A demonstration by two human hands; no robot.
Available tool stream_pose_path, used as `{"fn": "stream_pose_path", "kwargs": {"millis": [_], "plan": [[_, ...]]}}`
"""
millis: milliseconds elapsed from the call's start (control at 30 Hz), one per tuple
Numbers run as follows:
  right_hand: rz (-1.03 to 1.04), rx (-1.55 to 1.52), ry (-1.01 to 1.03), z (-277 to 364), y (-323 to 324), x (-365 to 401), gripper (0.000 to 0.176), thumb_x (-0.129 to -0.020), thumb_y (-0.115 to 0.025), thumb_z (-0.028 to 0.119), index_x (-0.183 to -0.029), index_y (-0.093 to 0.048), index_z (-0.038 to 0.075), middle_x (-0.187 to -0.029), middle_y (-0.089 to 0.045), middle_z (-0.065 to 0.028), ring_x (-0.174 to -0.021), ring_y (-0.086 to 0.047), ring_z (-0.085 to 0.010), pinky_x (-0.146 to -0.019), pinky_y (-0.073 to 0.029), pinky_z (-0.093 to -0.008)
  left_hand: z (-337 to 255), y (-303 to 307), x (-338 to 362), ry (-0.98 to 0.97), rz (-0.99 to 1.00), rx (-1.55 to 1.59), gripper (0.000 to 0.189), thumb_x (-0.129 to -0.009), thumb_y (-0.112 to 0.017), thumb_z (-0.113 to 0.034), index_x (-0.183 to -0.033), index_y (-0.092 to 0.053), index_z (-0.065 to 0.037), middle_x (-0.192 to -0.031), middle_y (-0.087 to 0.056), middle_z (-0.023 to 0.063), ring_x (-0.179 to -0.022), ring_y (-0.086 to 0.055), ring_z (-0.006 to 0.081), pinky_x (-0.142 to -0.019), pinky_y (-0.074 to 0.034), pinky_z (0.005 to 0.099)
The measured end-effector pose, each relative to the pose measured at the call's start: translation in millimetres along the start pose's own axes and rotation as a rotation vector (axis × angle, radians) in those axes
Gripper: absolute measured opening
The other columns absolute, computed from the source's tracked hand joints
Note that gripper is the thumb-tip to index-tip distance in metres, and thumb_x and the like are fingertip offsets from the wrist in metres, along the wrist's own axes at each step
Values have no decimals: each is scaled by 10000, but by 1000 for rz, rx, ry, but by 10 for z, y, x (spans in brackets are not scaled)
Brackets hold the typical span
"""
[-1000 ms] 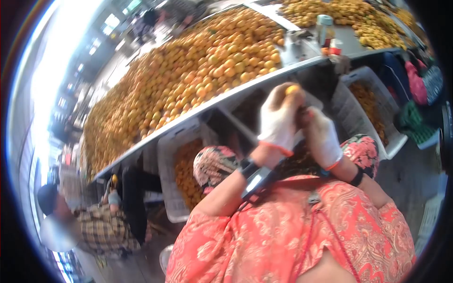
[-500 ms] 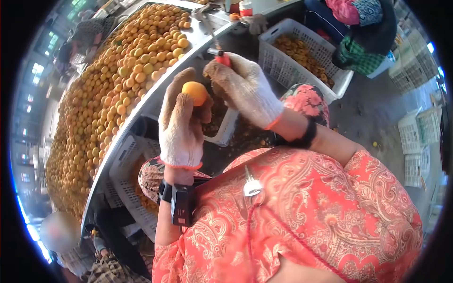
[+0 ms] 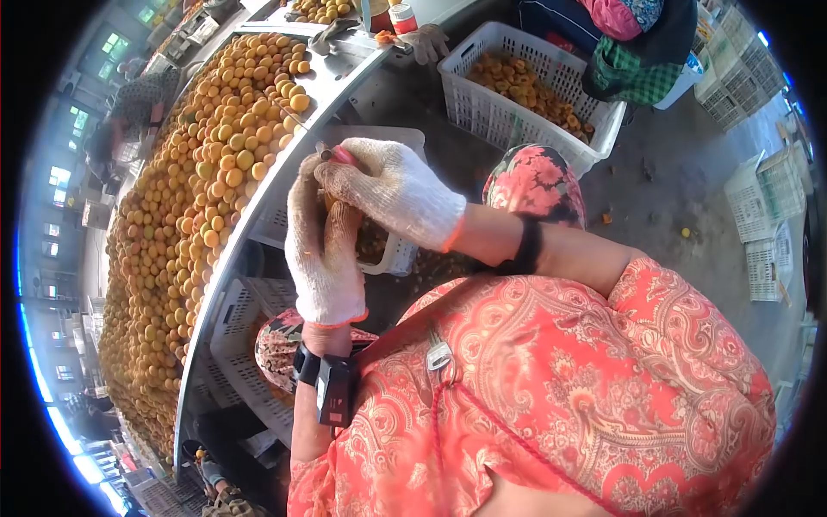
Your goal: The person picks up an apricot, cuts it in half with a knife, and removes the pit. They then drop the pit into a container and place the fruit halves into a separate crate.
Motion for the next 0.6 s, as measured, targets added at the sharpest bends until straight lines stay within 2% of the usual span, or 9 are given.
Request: {"fn": "stream_pose_path", "kwargs": {"millis": [33, 133, 167, 233, 333, 400, 467, 567, 600], "plan": [[12, -36, -35, -64, -7, -6, 275, -995, -604, 277, -982, -621, 3, -794, -586, 5, -758, -509, -42, -633, -454, -260, 70, -16, -4, 52, -29, 47, 449, -986, -514, -35, -1431, -454, -21, -1296, -587, 91, -1161, -573, 159, -992, -453, 281], [-40, -22, -67, -236, 28, -57, 260, -1005, -581, 260, -1000, -626, 3, -806, -601, -8, -771, -525, -49, -644, -462, -264, 230, -95, -45, 118, -90, 289, 397, -1021, -487, -92, -1411, -482, -18, -1312, -583, 83, -1150, -580, 153, -987, -455, 278], [-43, -27, -68, -278, 22, -72, 260, -1005, -581, 260, -1000, -626, 3, -806, -601, -8, -771, -525, -49, -644, -462, -264, 316, -78, -78, 129, -144, 286, 362, -1022, -482, -117, -1367, -531, -20, -1238, -622, 68, -1023, -613, 110, -861, -490, 231], [-163, 35, -9, -294, 109, -77, 289, -937, -595, 282, -940, -628, -5, -850, -661, -238, -851, -656, -409, -712, -497, -441, 353, -133, -147, 104, -127, 310, 348, -1018, -479, -122, -1343, -554, -23, -1166, -638, 48, -942, -610, 86, -780, -477, 204], [-223, 39, 15, -344, 163, -74, 271, -935, -582, 269, -958, -621, 2, -863, -654, -253, -879, -642, -431, -727, -497, -465, 349, -214, -230, 110, -151, 300, 299, -996, -472, -132, -1233, -625, -34, -971, -647, 3, -754, -576, 40, -601, -410, 153], [-233, 17, -44, -379, 148, -58, 236, -920, -599, 239, -969, -622, 9, -860, -653, -252, -857, -643, -433, -714, -501, -468, 388, -223, -298, 148, -197, 335, 263, -975, -473, -136, -1144, -644, -29, -958, -642, 38, -809, -610, 92, -673, -486, 210], [-250, 316, 15, -244, 107, -12, 202, -912, -610, 206, -968, -621, 12, -851, -660, -245, -832, -644, -440, -692, -502, -476, 779, -125, -393, 299, -268, 668, 244, -958, -476, -161, -1077, -630, -15, -1006, -654, 110, -945, -644, 213, -881, -542, 371], [-270, 132, 127, -245, 165, 13, 164, -902, -637, 166, -964, -614, 15, -775, -655, -203, -744, -672, -360, -660, -515, -426, 721, -123, -254, 481, -339, 848, 265, -979, -480, -223, -1083, -622, -25, -925, -630, 94, -809, -603, 182, -727, -524, 318], [-234, -53, 99, -274, 179, 0, 154, -904, -641, 156, -964, -612, 17, -751, -653, -182, -718, -680, -311, -653, -518, -398, 733, -48, -267, 453, -135, 939, 290, -991, -482, -263, -1096, -613, -27, -879, -605, 80, -741, -542, 159, -654, -466, 296]]}}
Point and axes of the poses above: each hand's wrist, its own x-axis away from the middle knuckle, its own y-axis out of the back of the hand, z = x × y, the point moved 8 cm from there along -x, towards the middle knuckle
